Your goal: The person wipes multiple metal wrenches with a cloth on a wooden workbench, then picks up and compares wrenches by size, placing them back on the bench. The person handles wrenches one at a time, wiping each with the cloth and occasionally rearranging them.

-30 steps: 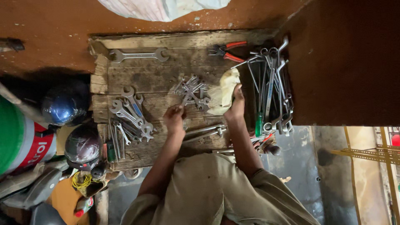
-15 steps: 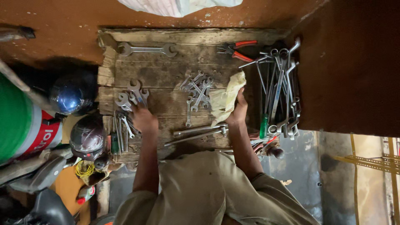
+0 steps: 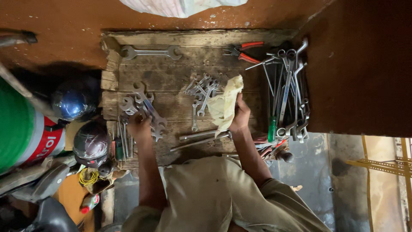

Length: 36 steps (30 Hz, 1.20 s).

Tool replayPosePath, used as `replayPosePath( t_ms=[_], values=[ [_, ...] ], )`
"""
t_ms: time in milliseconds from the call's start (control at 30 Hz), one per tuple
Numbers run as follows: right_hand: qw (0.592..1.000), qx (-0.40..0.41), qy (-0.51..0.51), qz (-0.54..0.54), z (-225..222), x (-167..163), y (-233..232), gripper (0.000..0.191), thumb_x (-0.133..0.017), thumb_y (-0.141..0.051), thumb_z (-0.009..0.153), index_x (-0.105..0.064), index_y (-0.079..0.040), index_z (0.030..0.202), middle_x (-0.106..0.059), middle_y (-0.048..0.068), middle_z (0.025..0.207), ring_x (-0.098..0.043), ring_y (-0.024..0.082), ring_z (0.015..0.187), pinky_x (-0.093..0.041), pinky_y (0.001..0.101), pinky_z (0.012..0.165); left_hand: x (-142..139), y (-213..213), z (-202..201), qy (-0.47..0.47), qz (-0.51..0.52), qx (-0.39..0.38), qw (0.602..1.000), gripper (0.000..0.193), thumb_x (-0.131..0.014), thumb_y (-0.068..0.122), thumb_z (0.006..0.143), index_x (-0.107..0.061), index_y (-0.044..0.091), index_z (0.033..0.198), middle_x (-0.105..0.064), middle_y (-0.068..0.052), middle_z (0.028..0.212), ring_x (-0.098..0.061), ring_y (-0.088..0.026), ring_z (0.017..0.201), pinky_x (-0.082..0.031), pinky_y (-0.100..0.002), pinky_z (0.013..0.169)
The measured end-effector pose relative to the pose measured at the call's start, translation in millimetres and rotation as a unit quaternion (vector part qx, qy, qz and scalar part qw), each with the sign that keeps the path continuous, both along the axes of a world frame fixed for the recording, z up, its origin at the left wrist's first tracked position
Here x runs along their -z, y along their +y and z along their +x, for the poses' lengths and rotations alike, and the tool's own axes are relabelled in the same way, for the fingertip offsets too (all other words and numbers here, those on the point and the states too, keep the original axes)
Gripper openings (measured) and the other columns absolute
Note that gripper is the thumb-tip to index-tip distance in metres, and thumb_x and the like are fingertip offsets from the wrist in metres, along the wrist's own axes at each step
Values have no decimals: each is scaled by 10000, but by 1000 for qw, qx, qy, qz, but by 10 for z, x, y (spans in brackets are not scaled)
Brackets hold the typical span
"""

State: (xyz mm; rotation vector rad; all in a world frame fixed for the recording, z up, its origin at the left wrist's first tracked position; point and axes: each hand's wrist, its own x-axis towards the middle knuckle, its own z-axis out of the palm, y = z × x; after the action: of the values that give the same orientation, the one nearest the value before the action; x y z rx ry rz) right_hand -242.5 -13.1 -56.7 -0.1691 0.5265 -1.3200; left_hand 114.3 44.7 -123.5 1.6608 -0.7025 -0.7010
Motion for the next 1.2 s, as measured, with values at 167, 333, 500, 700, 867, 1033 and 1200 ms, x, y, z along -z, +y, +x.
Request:
replayPosePath(
  t_ms=[167,333,500,700,867,1033,1200],
  values=[
    [990,-106,-52,-72,343,-449,38,556,-593,-410,1003,-557,-46,1421,-651,137,1348,-629,302,1238,-517,469,1073,-605,-41,-637,445,-171,24,879,335,-701,-88,833,-692,-83,1168,-726,-185,1000,-752,-264,896,-656,-371,853],
    [954,-179,38,-236,827,-745,37,500,-595,-269,1024,-505,-49,1464,-631,120,1371,-608,249,1256,-508,416,1076,-1278,-327,-1484,148,-110,199,963,361,-586,-82,947,-729,-2,1269,-742,-158,1015,-626,-167,715,-473,-277,563],
    [981,-35,84,-169,773,-827,-14,417,-535,-189,1088,-514,-4,1461,-667,137,1297,-649,248,1140,-530,394,994,-1755,-334,-1742,-90,-105,217,966,268,-679,-9,959,-734,10,1220,-754,-112,889,-702,-121,679,-507,-259,589],
    [985,18,25,-169,403,-523,18,318,-540,-82,1023,-611,6,1320,-710,125,1228,-710,248,1092,-572,415,996,-1846,-251,-1746,247,-138,175,943,202,-613,68,1025,-666,30,1216,-752,-77,945,-706,-97,728,-549,-245,584],
    [944,51,189,-267,458,-267,-13,247,-614,167,1028,-731,48,1210,-738,158,1165,-697,196,1001,-549,336,894,-1757,-248,-1744,59,-115,229,965,212,-648,62,1010,-704,-5,1203,-741,-80,863,-635,-82,614,-473,-262,495],
    [833,189,474,-213,521,-577,-112,235,-583,80,914,-655,-37,1105,-714,42,1003,-710,92,871,-570,233,699,-1624,-99,-1843,70,-116,314,940,144,-655,72,1036,-677,-9,1153,-722,-52,767,-664,-54,581,-520,-238,492],
    [870,198,440,-100,453,-755,-346,134,-636,51,965,-678,-42,1051,-682,31,955,-589,70,814,-495,235,709,-1496,-42,-1855,149,-94,346,921,236,-654,69,1023,-680,-19,1240,-728,-85,779,-691,-108,605,-522,-252,495]
  ],
)
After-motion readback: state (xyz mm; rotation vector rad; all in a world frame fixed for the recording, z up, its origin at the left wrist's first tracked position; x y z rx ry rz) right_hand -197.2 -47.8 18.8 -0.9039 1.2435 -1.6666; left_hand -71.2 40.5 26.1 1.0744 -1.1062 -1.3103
